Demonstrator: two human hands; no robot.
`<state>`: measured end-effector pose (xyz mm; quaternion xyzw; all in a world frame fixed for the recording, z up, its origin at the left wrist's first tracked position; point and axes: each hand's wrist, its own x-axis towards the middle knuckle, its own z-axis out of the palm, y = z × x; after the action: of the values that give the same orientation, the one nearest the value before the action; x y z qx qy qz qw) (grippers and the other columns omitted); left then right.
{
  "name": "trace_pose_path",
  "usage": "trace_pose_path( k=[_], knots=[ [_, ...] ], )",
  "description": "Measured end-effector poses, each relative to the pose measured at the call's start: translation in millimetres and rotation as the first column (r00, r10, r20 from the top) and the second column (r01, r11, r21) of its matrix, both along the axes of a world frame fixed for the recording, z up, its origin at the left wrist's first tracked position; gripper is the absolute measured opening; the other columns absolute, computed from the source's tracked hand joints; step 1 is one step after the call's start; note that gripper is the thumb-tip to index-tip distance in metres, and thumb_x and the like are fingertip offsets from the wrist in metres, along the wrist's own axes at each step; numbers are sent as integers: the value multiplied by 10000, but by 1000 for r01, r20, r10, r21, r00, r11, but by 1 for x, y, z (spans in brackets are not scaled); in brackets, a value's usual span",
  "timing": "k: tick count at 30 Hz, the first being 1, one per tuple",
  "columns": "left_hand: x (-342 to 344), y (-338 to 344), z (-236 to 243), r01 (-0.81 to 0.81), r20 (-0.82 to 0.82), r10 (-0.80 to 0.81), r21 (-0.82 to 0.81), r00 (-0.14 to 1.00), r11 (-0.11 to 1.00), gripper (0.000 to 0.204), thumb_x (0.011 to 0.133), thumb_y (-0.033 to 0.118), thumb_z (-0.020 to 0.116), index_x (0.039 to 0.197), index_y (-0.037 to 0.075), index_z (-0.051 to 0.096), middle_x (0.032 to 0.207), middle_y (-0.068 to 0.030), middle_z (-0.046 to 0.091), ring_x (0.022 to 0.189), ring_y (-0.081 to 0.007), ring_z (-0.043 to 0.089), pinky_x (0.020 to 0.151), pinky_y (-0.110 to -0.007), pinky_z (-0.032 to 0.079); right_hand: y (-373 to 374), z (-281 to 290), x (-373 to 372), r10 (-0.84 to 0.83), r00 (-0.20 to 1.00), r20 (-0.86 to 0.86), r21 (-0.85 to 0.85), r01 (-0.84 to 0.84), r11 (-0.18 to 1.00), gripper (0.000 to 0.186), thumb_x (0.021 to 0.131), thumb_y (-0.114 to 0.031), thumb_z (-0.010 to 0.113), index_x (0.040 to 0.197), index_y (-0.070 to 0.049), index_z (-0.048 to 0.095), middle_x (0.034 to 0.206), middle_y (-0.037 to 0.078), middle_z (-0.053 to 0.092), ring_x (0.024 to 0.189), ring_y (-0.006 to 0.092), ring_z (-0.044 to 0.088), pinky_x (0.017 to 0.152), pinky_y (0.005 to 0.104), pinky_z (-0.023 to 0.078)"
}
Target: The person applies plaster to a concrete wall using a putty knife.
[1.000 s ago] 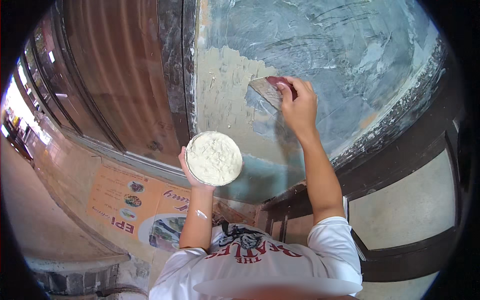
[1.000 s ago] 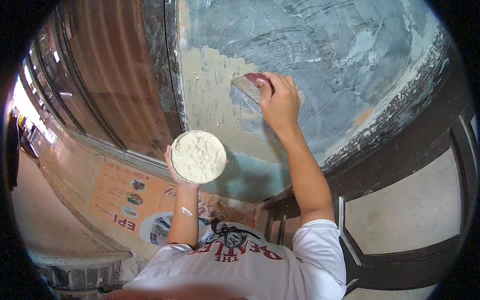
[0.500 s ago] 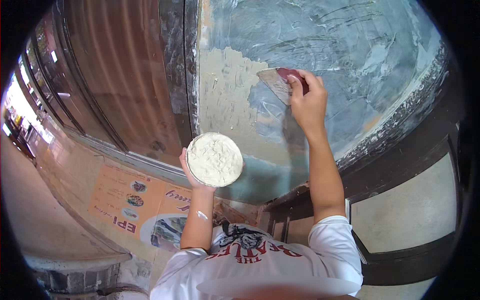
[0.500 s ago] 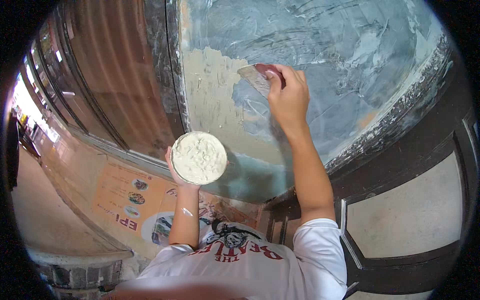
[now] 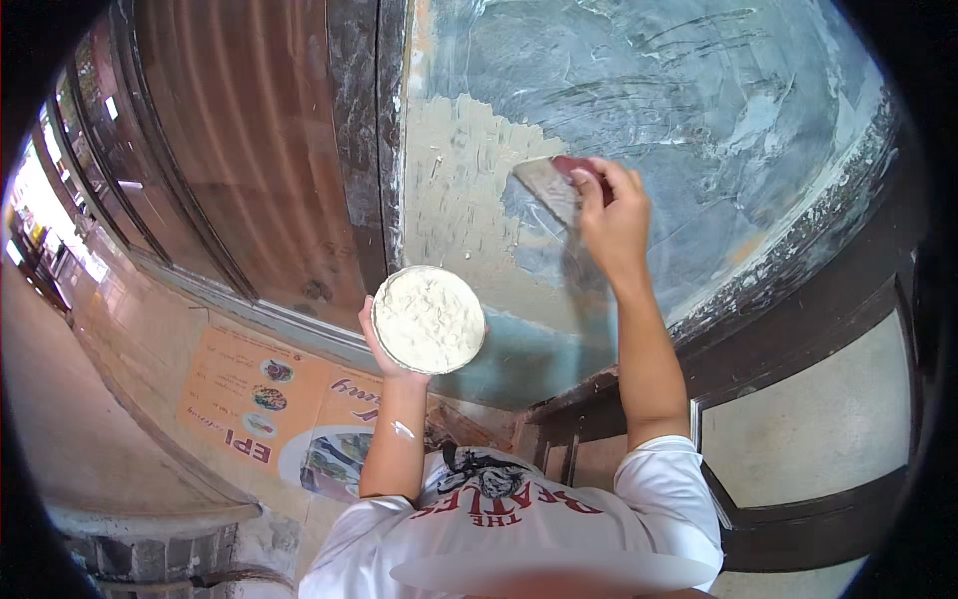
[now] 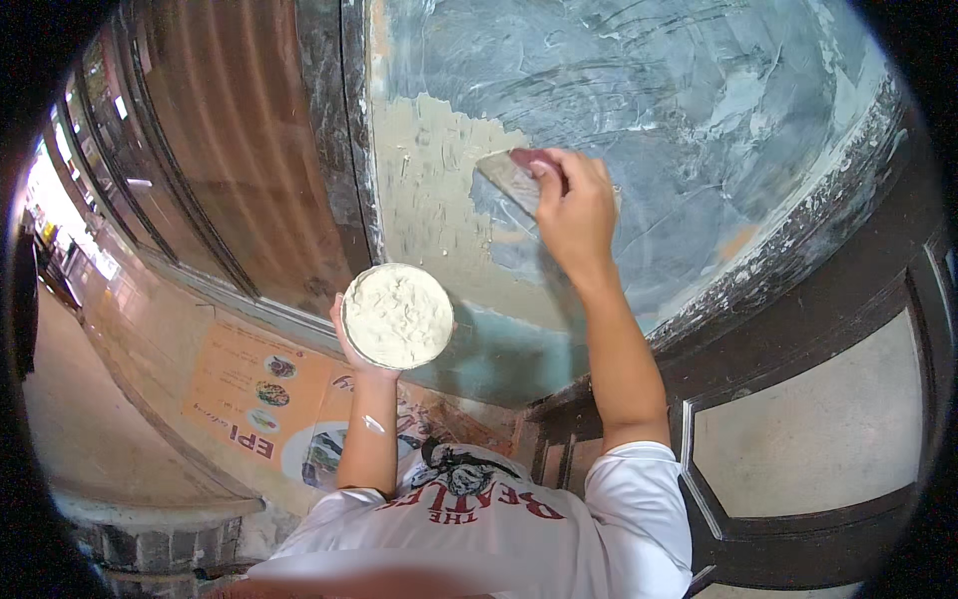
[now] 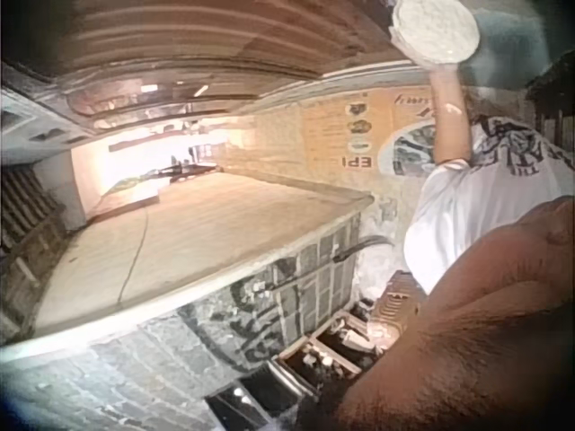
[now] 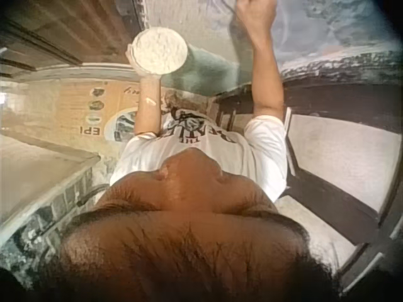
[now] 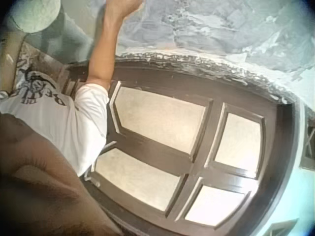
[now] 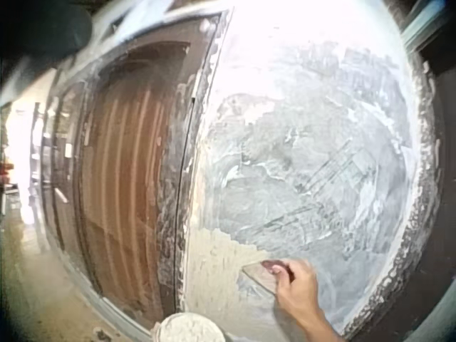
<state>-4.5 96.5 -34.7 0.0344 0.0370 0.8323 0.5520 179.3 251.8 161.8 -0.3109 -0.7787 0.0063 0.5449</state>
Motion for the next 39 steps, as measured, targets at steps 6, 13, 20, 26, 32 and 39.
trace_pose_path(
  k=[6,13,20,26,32,39],
  knots=[
    [-2,2,-7,0,17,0,-6,1000,1000,760,940,667,449,1394,72,582,1418,-190,587,1241,-421,590,1017,-629,493,7,8,2,-83,996,-34,19,84,996,152,928,-149,694,1032,-46,731,968,117,729,930,320,630,808,415,513],
    [-3,3,-9,-2,-26,1,-21,1000,1000,753,943,662,449,1391,73,586,1419,-189,587,1240,-426,589,1028,-627,488,0,-7,0,-48,996,75,8,47,999,168,920,-160,705,1038,-43,727,973,133,718,937,333,638,813,422,513],
    [-2,-2,-1,-4,-12,4,10,1000,1000,743,944,650,466,1405,76,576,1434,-183,576,1267,-414,574,1046,-613,480,1,8,3,-21,998,-67,-80,15,997,184,922,-172,707,1060,-52,731,977,135,717,944,320,643,821,418,519],
    [0,2,-4,20,10,-20,14,1000,1000,760,927,665,476,1406,83,573,1437,-185,571,1267,-428,569,1033,-643,475,7,-7,-2,-43,993,107,48,38,998,177,930,-173,687,1053,-52,726,993,116,727,953,321,644,820,415,520],
    [-4,-2,-7,11,-22,-11,-4,1000,1000,759,930,676,457,1403,95,577,1442,-187,566,1262,-444,569,1000,-679,480,1,5,2,-10,999,-39,-110,5,994,170,925,-175,696,1040,-55,730,991,104,728,937,317,646,812,418,520],
    [-2,-5,-2,14,-12,-14,13,1000,1000,736,946,653,454,1384,79,593,1415,-188,591,1253,-422,584,1022,-634,492,7,6,-1,-59,997,43,-15,60,998,150,924,-153,694,1034,-58,732,993,102,727,945,307,640,817,413,514]
  ],
)
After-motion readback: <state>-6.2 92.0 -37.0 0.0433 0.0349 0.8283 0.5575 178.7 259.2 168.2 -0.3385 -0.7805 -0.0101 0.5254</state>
